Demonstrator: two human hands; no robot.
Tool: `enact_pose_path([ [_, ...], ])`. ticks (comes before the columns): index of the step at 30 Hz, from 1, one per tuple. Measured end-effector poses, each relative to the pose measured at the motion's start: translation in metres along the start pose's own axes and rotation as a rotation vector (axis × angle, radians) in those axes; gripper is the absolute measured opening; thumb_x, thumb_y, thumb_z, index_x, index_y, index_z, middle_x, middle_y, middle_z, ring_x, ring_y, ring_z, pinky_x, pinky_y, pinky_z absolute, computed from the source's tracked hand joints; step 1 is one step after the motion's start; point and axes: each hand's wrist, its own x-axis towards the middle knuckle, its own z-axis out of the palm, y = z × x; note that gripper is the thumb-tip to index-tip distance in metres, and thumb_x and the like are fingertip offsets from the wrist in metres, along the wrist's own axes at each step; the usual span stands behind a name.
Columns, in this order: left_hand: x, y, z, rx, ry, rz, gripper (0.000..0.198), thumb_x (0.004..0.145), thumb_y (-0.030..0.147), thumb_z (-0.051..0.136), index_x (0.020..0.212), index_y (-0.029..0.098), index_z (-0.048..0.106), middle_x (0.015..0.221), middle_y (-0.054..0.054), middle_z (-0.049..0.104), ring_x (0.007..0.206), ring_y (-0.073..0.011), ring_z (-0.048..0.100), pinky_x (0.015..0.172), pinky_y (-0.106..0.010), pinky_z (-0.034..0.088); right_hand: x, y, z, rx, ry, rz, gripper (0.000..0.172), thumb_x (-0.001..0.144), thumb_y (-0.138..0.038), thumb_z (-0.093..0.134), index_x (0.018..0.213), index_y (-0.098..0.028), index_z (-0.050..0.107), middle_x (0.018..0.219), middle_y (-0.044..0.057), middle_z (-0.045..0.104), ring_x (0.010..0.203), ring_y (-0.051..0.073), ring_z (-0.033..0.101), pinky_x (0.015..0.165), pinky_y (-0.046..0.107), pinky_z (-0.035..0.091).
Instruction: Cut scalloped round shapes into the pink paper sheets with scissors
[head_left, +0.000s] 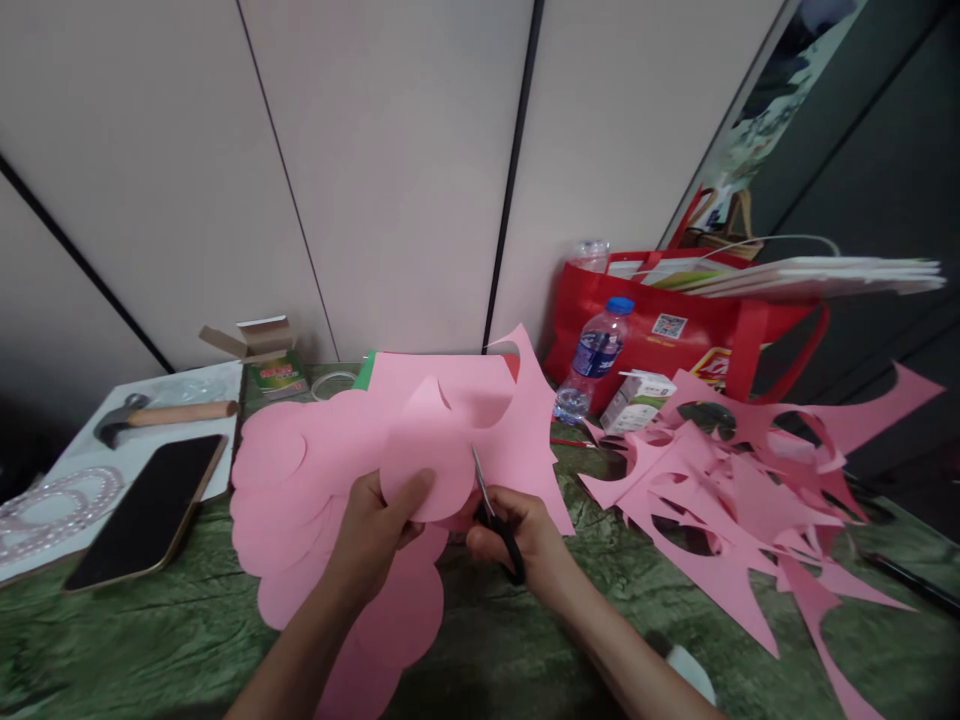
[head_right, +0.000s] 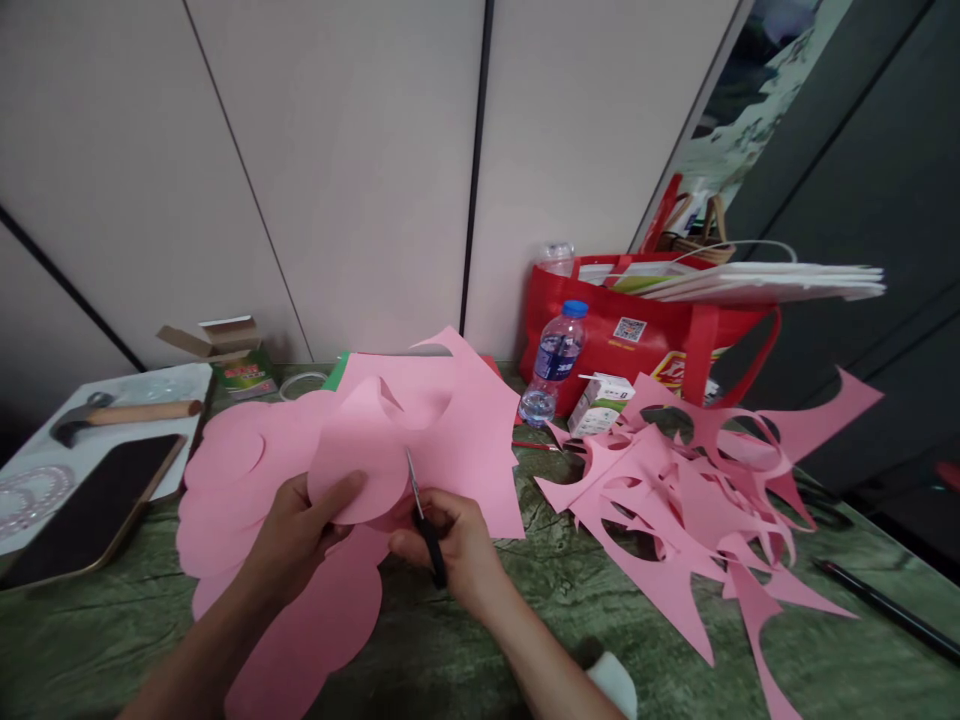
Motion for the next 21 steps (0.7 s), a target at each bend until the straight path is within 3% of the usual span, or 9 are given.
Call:
enact_pose_path([
  [11, -0.0025, 0.0035, -0.0008, 0.031, -0.068, -0.004, 0.039, 0.064, 0.037, 0.068, 0.048, 0.018, 0.039, 0.037, 0.009, 0.033, 0.036, -0.0026, 0.024, 0.037, -0.020, 0.015, 0.0022, -0.0053, -0.0087, 0.056, -0.055, -0.006, 0.038, 0.052, -0.036, 0.082, 0.072, -0.015, 0.057, 0.060, -0.005, 0.046, 0.055, 0.009, 0.036, 0.050, 0.021, 0.027],
  [21, -0.0011, -0.0004, -0.0027, 0.010, -0.098, -0.004, 0.036, 0.067, 0.035, 0.068, 0.053, 0.017, 0.040, 0.041, 0.009, 0.034, 0.038, -0.0028, 0.024, 0.039, -0.020, 0.015, 0.0008, -0.0072, -0.0081, 0.052, -0.083, -0.018, 0.035, 0.060, -0.042, 0.075, 0.074, -0.015, 0.059, 0.062, -0.004, 0.047, 0.056, 0.009, 0.038, 0.052, 0.023, 0.031],
])
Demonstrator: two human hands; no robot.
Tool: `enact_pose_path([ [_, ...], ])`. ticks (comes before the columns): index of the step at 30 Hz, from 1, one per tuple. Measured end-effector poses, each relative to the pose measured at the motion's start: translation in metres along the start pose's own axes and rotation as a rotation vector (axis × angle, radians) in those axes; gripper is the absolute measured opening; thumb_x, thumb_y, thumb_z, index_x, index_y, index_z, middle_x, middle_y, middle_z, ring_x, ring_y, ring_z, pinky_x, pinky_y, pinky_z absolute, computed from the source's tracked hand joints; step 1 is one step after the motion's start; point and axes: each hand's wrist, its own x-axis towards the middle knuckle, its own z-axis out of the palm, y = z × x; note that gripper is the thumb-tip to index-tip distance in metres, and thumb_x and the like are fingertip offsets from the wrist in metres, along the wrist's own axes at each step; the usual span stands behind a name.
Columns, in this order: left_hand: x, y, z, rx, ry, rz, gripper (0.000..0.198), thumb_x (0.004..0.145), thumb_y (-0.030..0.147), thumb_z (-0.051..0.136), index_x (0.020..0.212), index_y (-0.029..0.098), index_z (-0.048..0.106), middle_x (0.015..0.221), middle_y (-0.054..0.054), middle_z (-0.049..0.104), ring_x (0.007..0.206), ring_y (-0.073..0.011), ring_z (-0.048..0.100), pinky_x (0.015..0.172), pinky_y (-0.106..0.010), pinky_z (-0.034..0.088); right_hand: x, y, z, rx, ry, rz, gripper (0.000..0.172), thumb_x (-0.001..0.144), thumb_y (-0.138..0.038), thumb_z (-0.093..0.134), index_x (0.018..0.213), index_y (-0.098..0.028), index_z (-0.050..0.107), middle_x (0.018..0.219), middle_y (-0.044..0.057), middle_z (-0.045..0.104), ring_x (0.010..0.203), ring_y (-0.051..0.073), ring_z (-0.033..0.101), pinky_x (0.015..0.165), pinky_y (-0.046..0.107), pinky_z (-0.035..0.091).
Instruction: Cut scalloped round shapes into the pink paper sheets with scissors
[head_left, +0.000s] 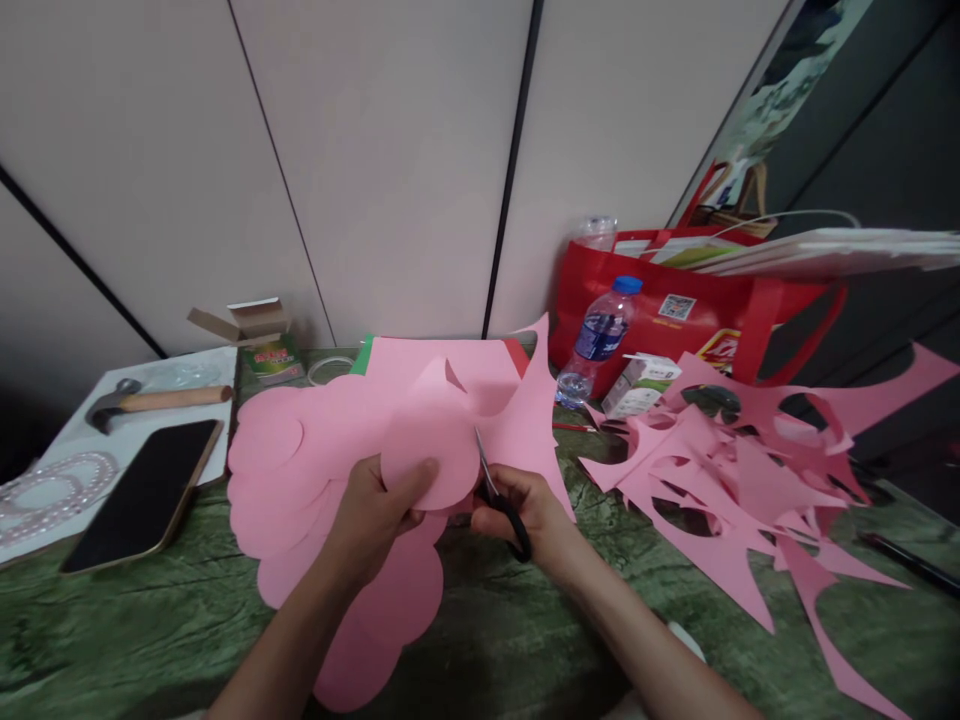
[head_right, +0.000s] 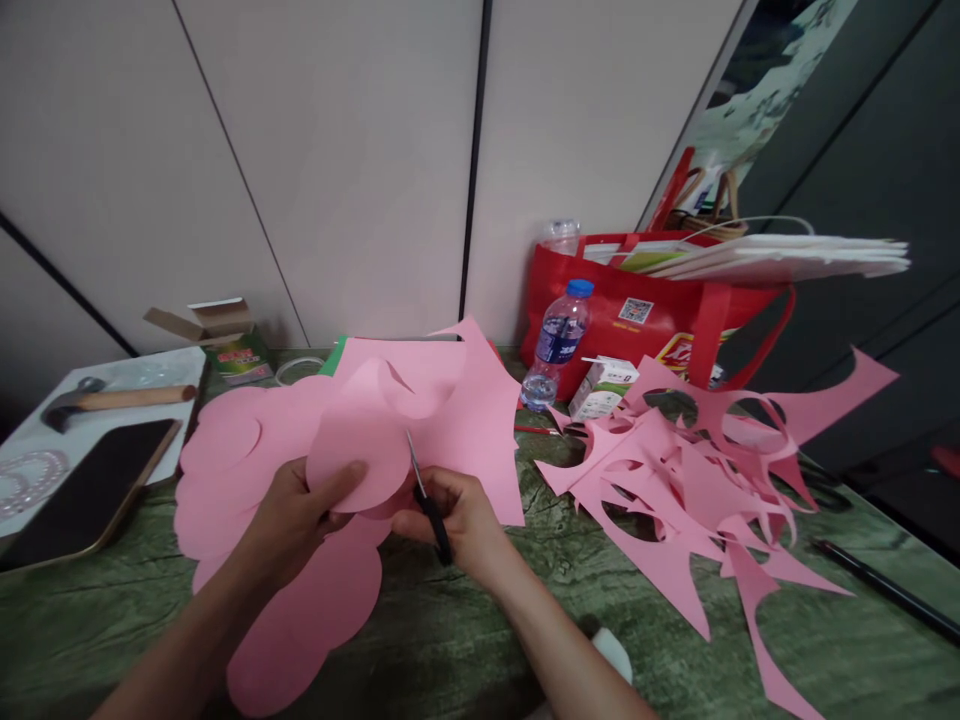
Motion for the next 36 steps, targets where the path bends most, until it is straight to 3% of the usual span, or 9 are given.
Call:
enact_pose_path([
  [17, -0.0001, 0.0016, 0.0014, 0.026, 0.024, -0.013, 0.037, 0.064, 0.037, 0.069, 0.049, 0.017, 0.042, 0.038, 0.009, 0.034, 0.036, -0.0025, 0.024, 0.036, -0.019, 0.015, 0.0000, 0.0010, -0.0007, -0.053, 0.036, 0.012, 0.035, 0.061, -0.043, 0.074, 0.068, -0.015, 0.054, 0.059, -0.005, 0.044, 0.054, 0.008, 0.034, 0.049, 0.022, 0.026],
  [32, 0.0001, 0.0004, 0.0043, 0.014, 0.130, -0.018, 0.039, 0.063, 0.039, 0.068, 0.047, 0.017, 0.040, 0.036, 0.009, 0.033, 0.033, -0.0025, 0.025, 0.033, -0.018, 0.015, -0.0018, -0.0007, 0.0011, -0.039, 0.042, 0.052, 0.033, 0.061, -0.042, 0.074, 0.068, -0.016, 0.056, 0.056, -0.003, 0.053, 0.050, 0.009, 0.045, 0.047, 0.022, 0.034],
  [36, -0.0014, 0.0024, 0.0075, 0.070, 0.163, 0.058, 0.038, 0.068, 0.038, 0.064, 0.044, 0.017, 0.042, 0.034, 0.007, 0.036, 0.032, -0.0042, 0.029, 0.032, -0.019, 0.019, -0.0018, -0.0038, 0.0052, -0.020, 0.036, 0.052, 0.037, 0.059, -0.045, 0.074, 0.071, -0.016, 0.057, 0.054, -0.004, 0.053, 0.048, 0.009, 0.046, 0.046, 0.022, 0.038],
])
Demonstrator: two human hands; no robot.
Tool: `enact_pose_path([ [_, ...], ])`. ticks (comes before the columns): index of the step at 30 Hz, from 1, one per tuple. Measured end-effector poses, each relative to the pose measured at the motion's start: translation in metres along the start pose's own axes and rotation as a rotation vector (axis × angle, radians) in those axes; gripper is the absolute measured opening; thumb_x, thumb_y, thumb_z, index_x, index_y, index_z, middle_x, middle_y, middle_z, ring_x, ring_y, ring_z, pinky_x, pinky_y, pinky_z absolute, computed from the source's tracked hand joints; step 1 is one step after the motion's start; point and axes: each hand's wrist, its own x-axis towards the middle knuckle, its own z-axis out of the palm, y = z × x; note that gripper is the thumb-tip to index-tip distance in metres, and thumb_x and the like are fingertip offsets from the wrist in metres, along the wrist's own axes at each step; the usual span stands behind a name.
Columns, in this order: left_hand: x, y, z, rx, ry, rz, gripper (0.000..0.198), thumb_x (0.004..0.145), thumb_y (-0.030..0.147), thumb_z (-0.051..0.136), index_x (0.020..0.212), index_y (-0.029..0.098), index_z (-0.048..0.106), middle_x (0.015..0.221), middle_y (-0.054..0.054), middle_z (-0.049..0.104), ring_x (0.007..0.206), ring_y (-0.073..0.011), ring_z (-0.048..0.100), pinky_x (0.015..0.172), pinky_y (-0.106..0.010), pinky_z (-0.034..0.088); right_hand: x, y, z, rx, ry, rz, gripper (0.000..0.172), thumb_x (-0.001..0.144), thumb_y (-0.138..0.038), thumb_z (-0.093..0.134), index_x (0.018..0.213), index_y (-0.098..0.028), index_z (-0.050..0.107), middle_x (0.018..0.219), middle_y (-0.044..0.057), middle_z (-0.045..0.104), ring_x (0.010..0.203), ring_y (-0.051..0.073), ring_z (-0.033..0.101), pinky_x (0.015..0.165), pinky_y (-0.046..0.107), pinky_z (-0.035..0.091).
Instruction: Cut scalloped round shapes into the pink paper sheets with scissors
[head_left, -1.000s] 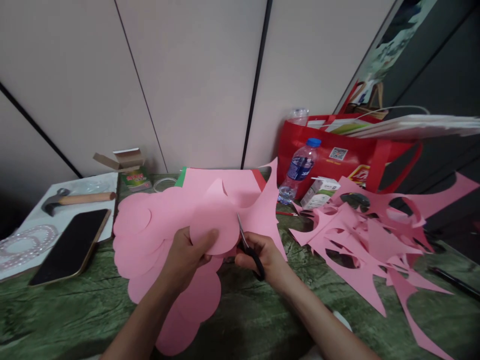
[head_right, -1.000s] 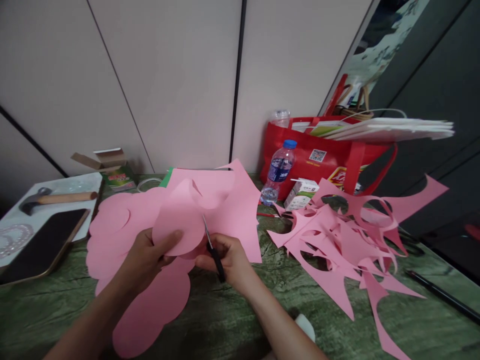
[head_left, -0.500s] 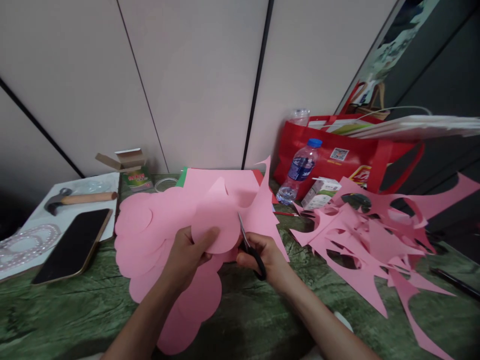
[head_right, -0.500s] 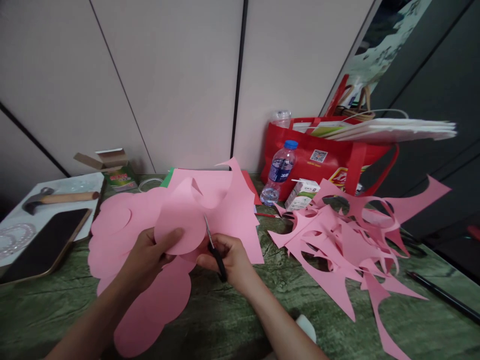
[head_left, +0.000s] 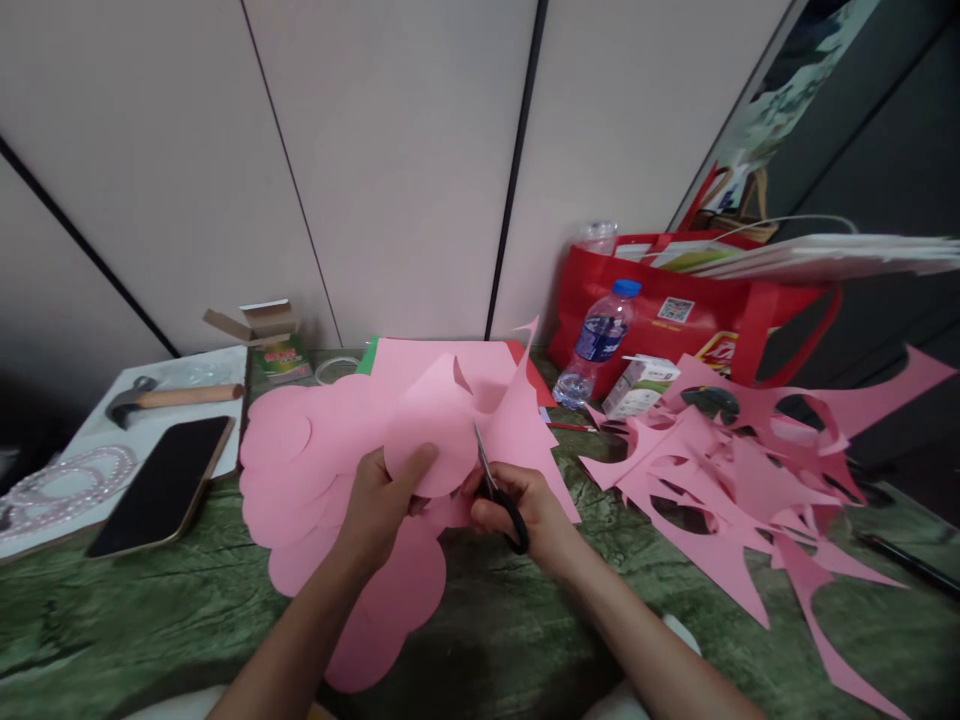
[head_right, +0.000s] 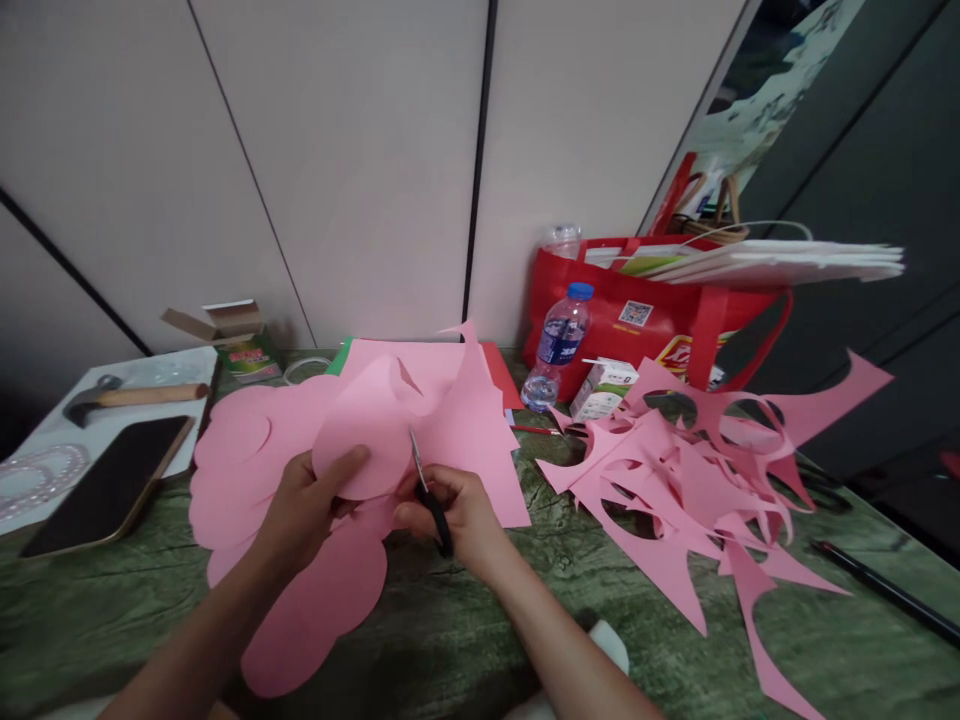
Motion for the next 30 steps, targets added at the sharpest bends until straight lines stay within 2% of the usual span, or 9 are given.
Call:
enact_pose_path([
  [5, -0.003, 0.004, 0.003, -0.023, -0.062, 0.085, 0.031, 0.073, 0.038, 0.057, 0.054, 0.014, 0.055, 0.040, -0.001, 0.052, 0.037, -0.0122, 0.047, 0.038, -0.024, 0.034, -0.002, 0.001, 0.007, 0.032, -0.008, -0.039, 0.034, 0.061, -0.045, 0.073, 0.071, -0.016, 0.056, 0.052, -0.005, 0.051, 0.044, 0.009, 0.045, 0.044, 0.022, 0.036],
  [8, -0.008, 0.011, 0.003, 0.069, 0.113, 0.171, 0.029, 0.069, 0.040, 0.062, 0.056, 0.015, 0.055, 0.043, 0.003, 0.050, 0.041, -0.0120, 0.046, 0.040, -0.023, 0.035, -0.005, 0.002, 0.011, 0.044, 0.003, -0.078, 0.031, 0.063, -0.042, 0.072, 0.070, -0.017, 0.056, 0.049, -0.005, 0.049, 0.044, 0.009, 0.045, 0.044, 0.022, 0.035],
  [10, -0.014, 0.017, 0.004, 0.215, 0.216, 0.312, 0.026, 0.070, 0.039, 0.062, 0.059, 0.016, 0.056, 0.049, 0.004, 0.052, 0.048, -0.0125, 0.049, 0.045, -0.022, 0.036, -0.008, 0.000, 0.014, 0.054, 0.016, -0.107, 0.029, 0.065, -0.041, 0.071, 0.071, -0.017, 0.057, 0.048, -0.005, 0.049, 0.044, 0.010, 0.045, 0.044, 0.022, 0.034],
  [13, -0.023, 0.025, 0.005, 0.350, 0.292, 0.578, 0.019, 0.074, 0.032, 0.059, 0.084, 0.017, 0.063, 0.081, -0.001, 0.064, 0.078, -0.0169, 0.057, 0.068, -0.025, 0.044, -0.011, -0.002, 0.018, 0.054, 0.034, -0.152, 0.027, 0.067, -0.040, 0.069, 0.069, -0.016, 0.056, 0.050, -0.005, 0.050, 0.045, 0.010, 0.045, 0.045, 0.022, 0.033],
  [16, -0.026, 0.027, 0.006, 0.296, 0.320, 0.734, 0.036, 0.077, 0.028, 0.057, 0.111, 0.018, 0.054, 0.102, -0.007, 0.059, 0.096, -0.0183, 0.055, 0.084, -0.031, 0.042, -0.012, -0.003, 0.021, 0.033, 0.062, -0.172, 0.029, 0.067, -0.041, 0.069, 0.065, -0.016, 0.055, 0.049, -0.005, 0.050, 0.045, 0.009, 0.044, 0.044, 0.022, 0.033],
  [21, -0.023, 0.027, 0.005, 0.468, 0.382, 0.769, 0.044, 0.079, 0.026, 0.055, 0.121, 0.016, 0.043, 0.101, -0.010, 0.054, 0.093, -0.0197, 0.053, 0.076, -0.033, 0.044, -0.011, -0.002, 0.023, 0.030, 0.101, -0.191, 0.030, 0.069, -0.042, 0.066, 0.061, -0.017, 0.052, 0.047, -0.006, 0.046, 0.044, 0.009, 0.043, 0.041, 0.020, 0.031],
  [24, -0.030, 0.035, 0.005, 0.677, 0.371, 0.816, 0.045, 0.080, 0.023, 0.052, 0.123, 0.015, 0.041, 0.107, -0.013, 0.051, 0.100, -0.0228, 0.049, 0.081, -0.038, 0.043, -0.010, -0.002, 0.024, 0.028, 0.121, -0.194, 0.031, 0.070, -0.041, 0.065, 0.059, -0.017, 0.051, 0.046, -0.006, 0.045, 0.042, 0.008, 0.041, 0.039, 0.020, 0.030],
  [28, -0.065, 0.047, 0.006, 0.803, 0.367, 0.863, 0.037, 0.077, 0.021, 0.053, 0.114, 0.015, 0.050, 0.108, -0.013, 0.052, 0.103, -0.0254, 0.048, 0.082, -0.040, 0.042, -0.009, 0.000, 0.025, 0.021, 0.131, -0.194, 0.030, 0.070, -0.039, 0.063, 0.057, -0.017, 0.049, 0.045, -0.006, 0.045, 0.040, 0.007, 0.040, 0.039, 0.019, 0.031],
  [30, -0.089, 0.047, 0.009, 0.666, 0.365, 0.743, 0.021, 0.077, 0.023, 0.052, 0.097, 0.016, 0.057, 0.083, -0.006, 0.058, 0.077, -0.0189, 0.056, 0.068, -0.032, 0.046, -0.008, 0.002, 0.025, 0.018, 0.136, -0.193, 0.028, 0.071, -0.038, 0.062, 0.057, -0.017, 0.049, 0.045, -0.006, 0.045, 0.041, 0.008, 0.040, 0.039, 0.020, 0.031],
])
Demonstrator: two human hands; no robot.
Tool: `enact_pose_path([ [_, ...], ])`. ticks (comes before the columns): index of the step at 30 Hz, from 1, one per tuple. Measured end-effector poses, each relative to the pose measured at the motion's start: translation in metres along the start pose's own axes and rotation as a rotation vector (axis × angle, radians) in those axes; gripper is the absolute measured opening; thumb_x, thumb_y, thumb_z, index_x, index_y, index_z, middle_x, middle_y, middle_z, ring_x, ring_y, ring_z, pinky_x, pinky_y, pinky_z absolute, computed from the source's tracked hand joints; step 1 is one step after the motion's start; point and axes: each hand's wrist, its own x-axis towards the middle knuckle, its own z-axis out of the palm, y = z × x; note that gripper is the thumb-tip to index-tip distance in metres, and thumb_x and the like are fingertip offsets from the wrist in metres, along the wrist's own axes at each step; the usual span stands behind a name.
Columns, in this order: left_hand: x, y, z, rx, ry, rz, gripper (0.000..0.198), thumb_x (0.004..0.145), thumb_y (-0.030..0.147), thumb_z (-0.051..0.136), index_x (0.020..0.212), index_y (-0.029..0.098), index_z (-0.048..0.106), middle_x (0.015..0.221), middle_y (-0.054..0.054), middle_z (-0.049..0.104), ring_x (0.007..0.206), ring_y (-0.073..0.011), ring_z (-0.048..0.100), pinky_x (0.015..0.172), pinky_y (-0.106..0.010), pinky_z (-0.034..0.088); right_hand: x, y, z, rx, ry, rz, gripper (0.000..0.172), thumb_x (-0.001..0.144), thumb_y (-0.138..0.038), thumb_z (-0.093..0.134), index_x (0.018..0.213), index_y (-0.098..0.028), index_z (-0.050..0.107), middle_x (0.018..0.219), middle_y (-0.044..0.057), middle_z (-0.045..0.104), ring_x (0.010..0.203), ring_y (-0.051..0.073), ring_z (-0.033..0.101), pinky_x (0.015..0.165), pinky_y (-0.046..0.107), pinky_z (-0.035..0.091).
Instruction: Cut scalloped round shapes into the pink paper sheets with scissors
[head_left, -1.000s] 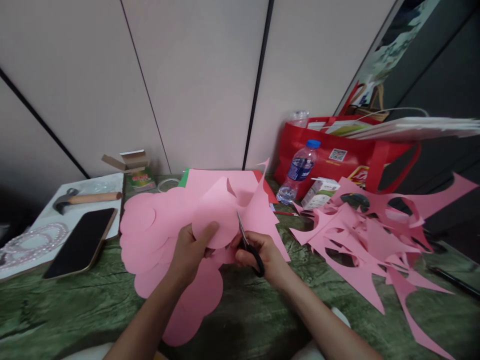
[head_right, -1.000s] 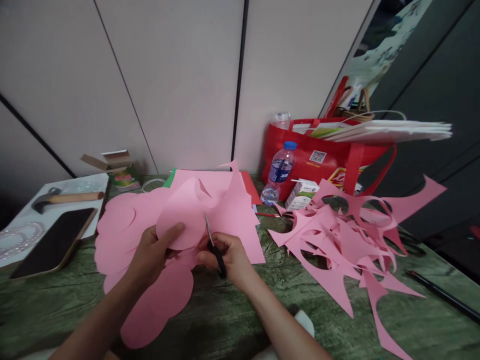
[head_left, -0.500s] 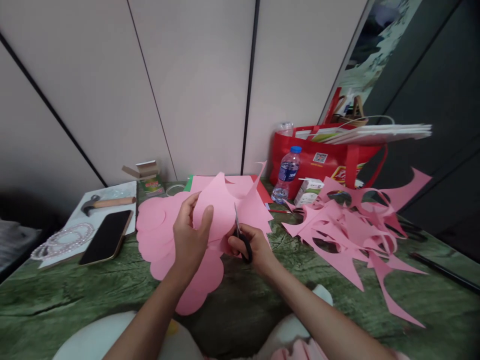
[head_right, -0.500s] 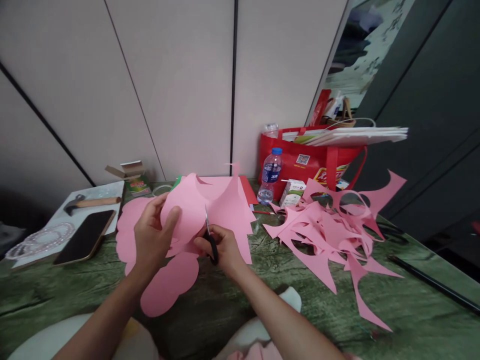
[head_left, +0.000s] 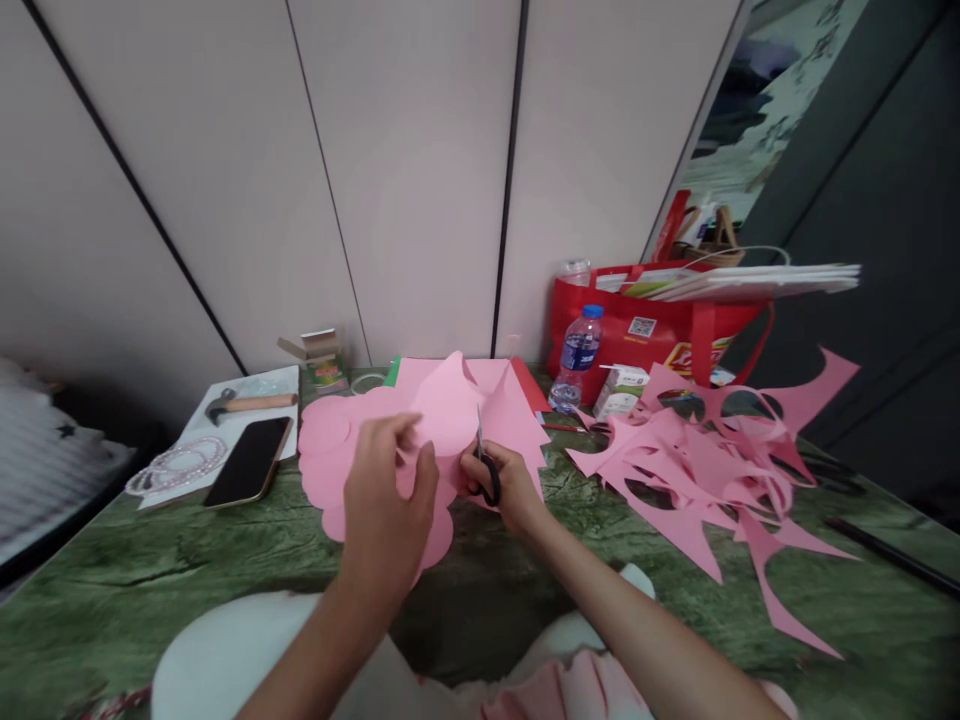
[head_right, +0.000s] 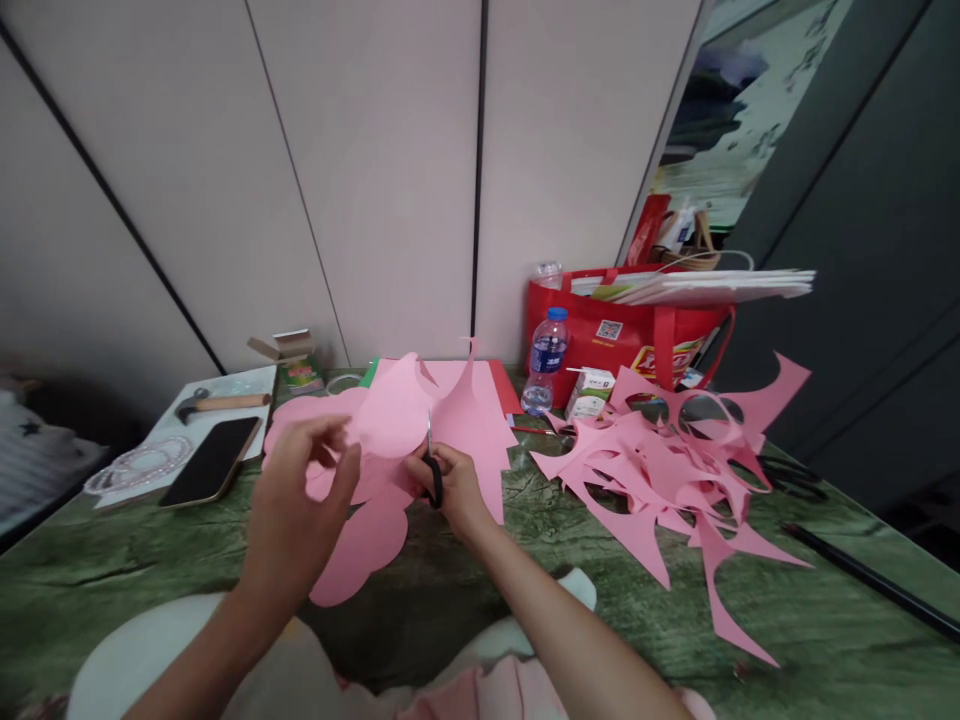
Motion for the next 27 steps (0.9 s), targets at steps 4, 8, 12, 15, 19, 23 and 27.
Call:
enact_pose_path([
  [4, -0.027, 0.003, -0.002, -0.412, -0.362, -0.429, 0.021, 0.078, 0.035, 0.053, 0.068, 0.017, 0.057, 0.051, 0.001, 0.056, 0.044, -0.0111, 0.049, 0.043, -0.023, 0.039, 0.000, 0.003, -0.002, 0.003, -0.015, 0.004, 0.026, 0.072, -0.038, 0.062, 0.061, -0.018, 0.050, 0.045, -0.007, 0.045, 0.041, 0.008, 0.040, 0.039, 0.020, 0.031],
  [8, -0.026, -0.023, 0.009, -0.629, -0.285, -0.585, 0.028, 0.075, 0.039, 0.059, 0.060, 0.016, 0.053, 0.049, 0.000, 0.057, 0.044, -0.0117, 0.052, 0.045, -0.024, 0.041, -0.004, -0.004, -0.002, 0.018, -0.065, -0.005, 0.026, 0.072, -0.038, 0.063, 0.062, -0.017, 0.051, 0.046, -0.007, 0.045, 0.042, 0.008, 0.042, 0.040, 0.020, 0.031],
  [12, -0.011, -0.043, 0.013, -0.816, 0.112, -0.594, 0.028, 0.071, 0.039, 0.064, 0.063, 0.016, 0.050, 0.048, 0.004, 0.053, 0.042, -0.0094, 0.049, 0.044, -0.021, 0.039, -0.009, -0.014, 0.002, 0.036, -0.126, -0.017, 0.026, 0.073, -0.036, 0.062, 0.060, -0.017, 0.049, 0.046, -0.007, 0.044, 0.043, 0.008, 0.042, 0.042, 0.021, 0.033],
  [15, -0.005, -0.049, 0.011, -0.952, 0.185, -0.576, 0.026, 0.068, 0.038, 0.066, 0.077, 0.016, 0.055, 0.063, 0.003, 0.057, 0.051, -0.0100, 0.053, 0.050, -0.024, 0.045, -0.012, -0.015, 0.004, 0.044, -0.188, -0.005, 0.024, 0.073, -0.035, 0.062, 0.061, -0.017, 0.051, 0.047, -0.006, 0.046, 0.044, 0.009, 0.044, 0.046, 0.023, 0.039],
  [19, -0.006, -0.059, 0.010, -0.805, -0.014, -0.603, 0.030, 0.071, 0.041, 0.063, 0.086, 0.016, 0.060, 0.074, 0.000, 0.060, 0.055, -0.0102, 0.051, 0.048, -0.023, 0.042, -0.015, -0.013, 0.006, 0.040, -0.242, 0.017, 0.028, 0.071, -0.037, 0.065, 0.058, -0.017, 0.050, 0.047, -0.005, 0.047, 0.046, 0.010, 0.046, 0.047, 0.024, 0.040],
  [23, -0.009, -0.065, 0.008, -0.282, -0.049, -0.347, 0.022, 0.070, 0.039, 0.064, 0.074, 0.017, 0.065, 0.073, -0.002, 0.063, 0.070, -0.0173, 0.054, 0.061, -0.029, 0.043, -0.016, -0.011, 0.008, 0.002, -0.247, 0.035, 0.028, 0.065, -0.037, 0.071, 0.061, -0.016, 0.053, 0.050, -0.004, 0.052, 0.047, 0.010, 0.046, 0.046, 0.023, 0.038],
  [27, -0.011, -0.058, 0.004, 0.014, 0.154, -0.028, 0.013, 0.071, 0.031, 0.064, 0.072, 0.018, 0.064, 0.080, -0.004, 0.062, 0.075, -0.0180, 0.053, 0.067, -0.030, 0.043, -0.017, -0.008, 0.012, -0.034, -0.163, 0.011, 0.029, 0.060, -0.035, 0.076, 0.064, -0.015, 0.056, 0.052, -0.005, 0.052, 0.047, 0.008, 0.042, 0.046, 0.021, 0.035],
])
